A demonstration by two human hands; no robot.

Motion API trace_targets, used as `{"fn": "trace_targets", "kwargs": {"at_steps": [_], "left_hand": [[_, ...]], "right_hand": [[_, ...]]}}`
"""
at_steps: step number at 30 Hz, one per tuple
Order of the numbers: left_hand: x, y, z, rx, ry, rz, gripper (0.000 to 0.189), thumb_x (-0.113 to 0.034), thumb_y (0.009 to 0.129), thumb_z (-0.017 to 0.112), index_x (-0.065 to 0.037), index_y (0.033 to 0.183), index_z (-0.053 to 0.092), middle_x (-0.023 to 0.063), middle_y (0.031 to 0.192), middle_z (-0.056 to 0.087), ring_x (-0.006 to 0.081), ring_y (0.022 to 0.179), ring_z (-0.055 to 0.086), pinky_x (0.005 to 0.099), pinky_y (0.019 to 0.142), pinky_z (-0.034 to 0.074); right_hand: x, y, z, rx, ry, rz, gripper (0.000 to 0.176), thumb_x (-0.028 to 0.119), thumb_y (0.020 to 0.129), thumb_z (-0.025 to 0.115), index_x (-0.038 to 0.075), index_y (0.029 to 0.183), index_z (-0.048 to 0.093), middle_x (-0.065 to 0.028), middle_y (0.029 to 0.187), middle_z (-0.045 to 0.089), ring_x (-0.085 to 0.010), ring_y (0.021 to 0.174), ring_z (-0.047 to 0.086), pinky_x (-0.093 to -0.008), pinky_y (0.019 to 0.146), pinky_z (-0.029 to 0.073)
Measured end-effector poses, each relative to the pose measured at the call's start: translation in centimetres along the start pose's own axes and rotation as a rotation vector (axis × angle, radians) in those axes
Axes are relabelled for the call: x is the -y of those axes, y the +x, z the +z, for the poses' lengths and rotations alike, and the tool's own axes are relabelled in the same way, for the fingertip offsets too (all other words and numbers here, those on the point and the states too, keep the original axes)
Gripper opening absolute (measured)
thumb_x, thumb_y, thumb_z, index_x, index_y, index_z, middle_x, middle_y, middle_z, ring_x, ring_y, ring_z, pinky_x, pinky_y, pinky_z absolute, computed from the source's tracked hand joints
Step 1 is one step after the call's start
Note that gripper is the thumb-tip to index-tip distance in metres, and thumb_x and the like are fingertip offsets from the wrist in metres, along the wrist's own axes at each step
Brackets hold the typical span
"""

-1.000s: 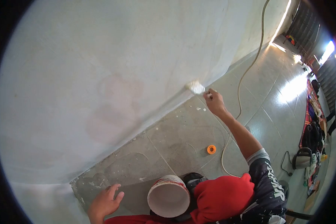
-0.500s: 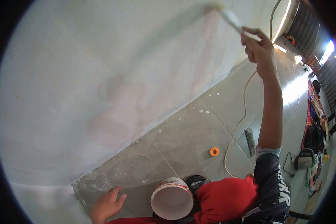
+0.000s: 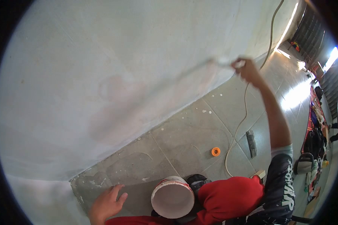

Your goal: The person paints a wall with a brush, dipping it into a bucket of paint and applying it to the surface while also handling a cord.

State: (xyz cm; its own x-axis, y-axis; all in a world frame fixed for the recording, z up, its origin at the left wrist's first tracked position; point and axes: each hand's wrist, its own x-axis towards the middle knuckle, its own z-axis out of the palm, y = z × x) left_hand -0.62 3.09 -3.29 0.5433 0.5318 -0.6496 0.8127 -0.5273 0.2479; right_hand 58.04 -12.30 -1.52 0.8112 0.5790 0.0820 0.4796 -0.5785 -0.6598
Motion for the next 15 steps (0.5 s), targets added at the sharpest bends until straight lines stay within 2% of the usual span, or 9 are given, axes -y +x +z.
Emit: {"fn": "trace_targets", "kwargs": {"at_steps": [3,5,7,9,10,11,12,13,15], "left_hand": [[0.6,-0.2,0.0,-0.011,0.001,0.0,0.046,-0.036,0.099,0.054,-0.008,0.135,0.052,0.0154,0.131,0.062,0.0339,0.122,0.058,0.0401,0.102,0.046],[0.8,-0.1,0.0,-0.013,-0.025,0.013,0.045,-0.035,0.099,0.055,-0.008,0.134,0.053,0.0156,0.13,0.062,0.0339,0.121,0.058,0.04,0.102,0.046],[0.6,0.0,0.0,-0.019,-0.028,0.006,0.044,-0.034,0.098,0.056,-0.007,0.134,0.053,0.0156,0.129,0.063,0.034,0.121,0.058,0.0398,0.102,0.046],[0.2,0.2,0.0,-0.008,-0.032,0.008,0.045,-0.034,0.098,0.055,-0.007,0.134,0.053,0.0157,0.13,0.063,0.0345,0.122,0.058,0.0402,0.102,0.046],[0.0,0.3,-0.1,-0.003,-0.031,0.001,0.046,-0.035,0.098,0.055,-0.007,0.135,0.053,0.0158,0.13,0.063,0.035,0.122,0.058,0.0405,0.102,0.046],[-0.2,0.1,-0.4,-0.005,-0.034,0.005,0.046,-0.035,0.098,0.055,-0.007,0.135,0.053,0.0158,0.13,0.063,0.035,0.122,0.058,0.0405,0.102,0.046],[-0.6,-0.1,-0.8,0.0,-0.021,0.009,0.047,-0.036,0.098,0.055,-0.007,0.135,0.053,0.0158,0.131,0.063,0.0354,0.122,0.058,0.0409,0.103,0.046],[-0.8,-0.3,-0.7,0.003,-0.012,0.013,0.047,-0.036,0.098,0.054,-0.007,0.135,0.052,0.0158,0.131,0.062,0.0357,0.122,0.057,0.0413,0.103,0.045],[-0.4,-0.6,-0.2,-0.014,-0.027,0.034,0.049,-0.039,0.098,0.053,-0.008,0.136,0.052,0.0195,0.13,0.062,0.0386,0.121,0.057,0.044,0.102,0.046]], "right_hand": [[6.4,0.6,-6.2,-0.169,0.153,-0.142,0.018,0.015,0.087,0.069,0.01,0.105,0.07,0.0005,0.069,0.061,-0.0013,0.048,0.039,-0.0203,0.039,0.026],[7.6,0.2,-8.6,-0.352,0.429,-0.254,0.019,0.014,0.085,0.071,0.009,0.104,0.071,0.0017,0.072,0.062,-0.0005,0.049,0.038,-0.0193,0.041,0.025],[7.8,0.6,-10.1,-0.42,0.644,-0.349,0.027,0.012,0.089,0.068,0.012,0.115,0.07,0.0023,0.078,0.061,0.0018,0.048,0.035,-0.0176,0.038,0.022],[7.9,1.5,-8.0,-0.513,0.583,-0.307,0.018,0.019,0.087,0.073,0.009,0.103,0.071,0.0033,0.071,0.061,-0.0006,0.05,0.039,-0.019,0.041,0.025],[6.6,2.0,-5.8,-0.458,0.508,-0.315,0.018,0.025,0.09,0.073,0.01,0.1,0.07,0.0037,0.071,0.06,-0.0012,0.051,0.04,-0.0203,0.042,0.027],[5.4,2.0,-2.2,-0.504,0.476,-0.33,0.018,0.026,0.094,0.069,0.008,0.097,0.069,0.0024,0.068,0.059,-0.0033,0.051,0.04,-0.0233,0.045,0.031],[1.4,4.5,1.0,-0.669,0.242,-0.552,0.021,0.025,0.096,0.065,0.005,0.097,0.067,-0.003,0.065,0.056,-0.007,0.053,0.04,-0.0271,0.049,0.036],[1.2,2.3,3.5,-0.686,0.157,-0.453,0.024,0.024,0.097,0.062,0.001,0.097,0.065,-0.0072,0.062,0.051,-0.0098,0.054,0.041,-0.0297,0.051,0.037],[-1.4,-0.6,5.1,-0.401,0.126,-0.224,0.026,0.026,0.096,0.063,0.0,0.097,0.065,-0.0082,0.059,0.05,-0.0105,0.054,0.046,-0.0316,0.052,0.039]]}}
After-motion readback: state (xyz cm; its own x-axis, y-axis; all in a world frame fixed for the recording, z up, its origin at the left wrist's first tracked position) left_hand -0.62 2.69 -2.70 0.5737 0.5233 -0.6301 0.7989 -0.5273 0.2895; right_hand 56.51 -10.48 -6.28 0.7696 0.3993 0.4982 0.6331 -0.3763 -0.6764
